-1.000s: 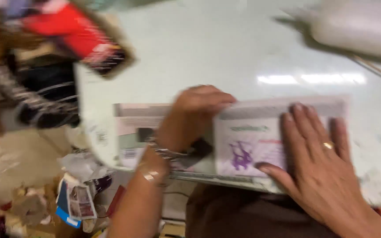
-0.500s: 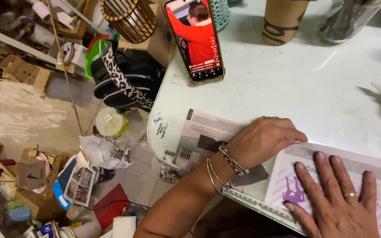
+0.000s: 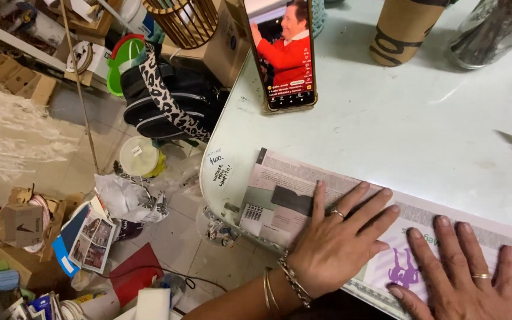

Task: Rolling newspaper sheets into thin tubes using a rod for a handcraft project.

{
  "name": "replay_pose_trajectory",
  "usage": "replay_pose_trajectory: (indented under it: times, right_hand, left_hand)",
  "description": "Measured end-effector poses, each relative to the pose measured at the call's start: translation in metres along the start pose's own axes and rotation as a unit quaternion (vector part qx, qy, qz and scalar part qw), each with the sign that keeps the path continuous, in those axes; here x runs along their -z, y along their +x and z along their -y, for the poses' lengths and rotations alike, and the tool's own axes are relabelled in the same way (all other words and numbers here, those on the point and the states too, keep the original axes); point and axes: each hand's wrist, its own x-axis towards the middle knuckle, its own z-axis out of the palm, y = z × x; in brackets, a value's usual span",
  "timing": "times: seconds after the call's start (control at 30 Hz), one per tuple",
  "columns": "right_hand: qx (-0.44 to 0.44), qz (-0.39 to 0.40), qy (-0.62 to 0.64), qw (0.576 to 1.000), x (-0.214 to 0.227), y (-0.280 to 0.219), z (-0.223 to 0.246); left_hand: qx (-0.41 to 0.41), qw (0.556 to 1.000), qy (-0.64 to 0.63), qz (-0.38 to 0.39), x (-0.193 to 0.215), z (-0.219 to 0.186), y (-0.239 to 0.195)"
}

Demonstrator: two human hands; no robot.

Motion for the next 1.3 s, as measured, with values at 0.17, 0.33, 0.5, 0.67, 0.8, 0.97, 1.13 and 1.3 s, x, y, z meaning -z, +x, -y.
replay_pose_trajectory:
  times: [0.17, 0.33, 0.5, 0.67, 0.8, 0.97, 1.13, 1.3]
  right_hand:
    - [-0.025, 0.027, 0.001, 0.999, 0.008, 0.001, 0.006]
    - [-0.06, 0.055, -0.012, 0.997, 0.005, 0.0, 0.013]
    - [-0.123, 0.087, 0.031, 0.988, 0.009, 0.005, 0.025]
    - [-0.117, 0.07, 0.03, 0.99, 0.007, 0.002, 0.025]
    - [-0.146, 0.126, 0.042, 0.98, 0.006, 0.004, 0.021]
    - [-0.139, 0.144, 0.08, 0.976, 0.007, -0.003, 0.008]
    - [-0.146, 0.149, 0.099, 0.973, 0.015, -0.013, -0.009]
    - [-0.134, 0.109, 0.164, 0.971, 0.018, -0.041, -0.038]
  left_hand:
    - [-0.01, 0.996, 0.063, -0.062, 0.001, 0.0, -0.008]
    - [-0.017, 0.994, 0.09, -0.068, 0.004, 0.001, -0.013]
    - [-0.072, 0.99, 0.071, 0.097, 0.01, 0.019, -0.007]
    - [-0.093, 0.985, 0.036, 0.139, 0.012, 0.028, -0.006]
    - [-0.079, 0.977, 0.011, 0.197, 0.018, 0.027, -0.002]
    - [-0.077, 0.98, 0.018, 0.181, 0.018, 0.027, -0.005]
    - [-0.087, 0.98, 0.006, 0.177, 0.018, 0.043, -0.01]
    - [-0.082, 0.987, -0.008, 0.136, 0.023, 0.065, -0.027]
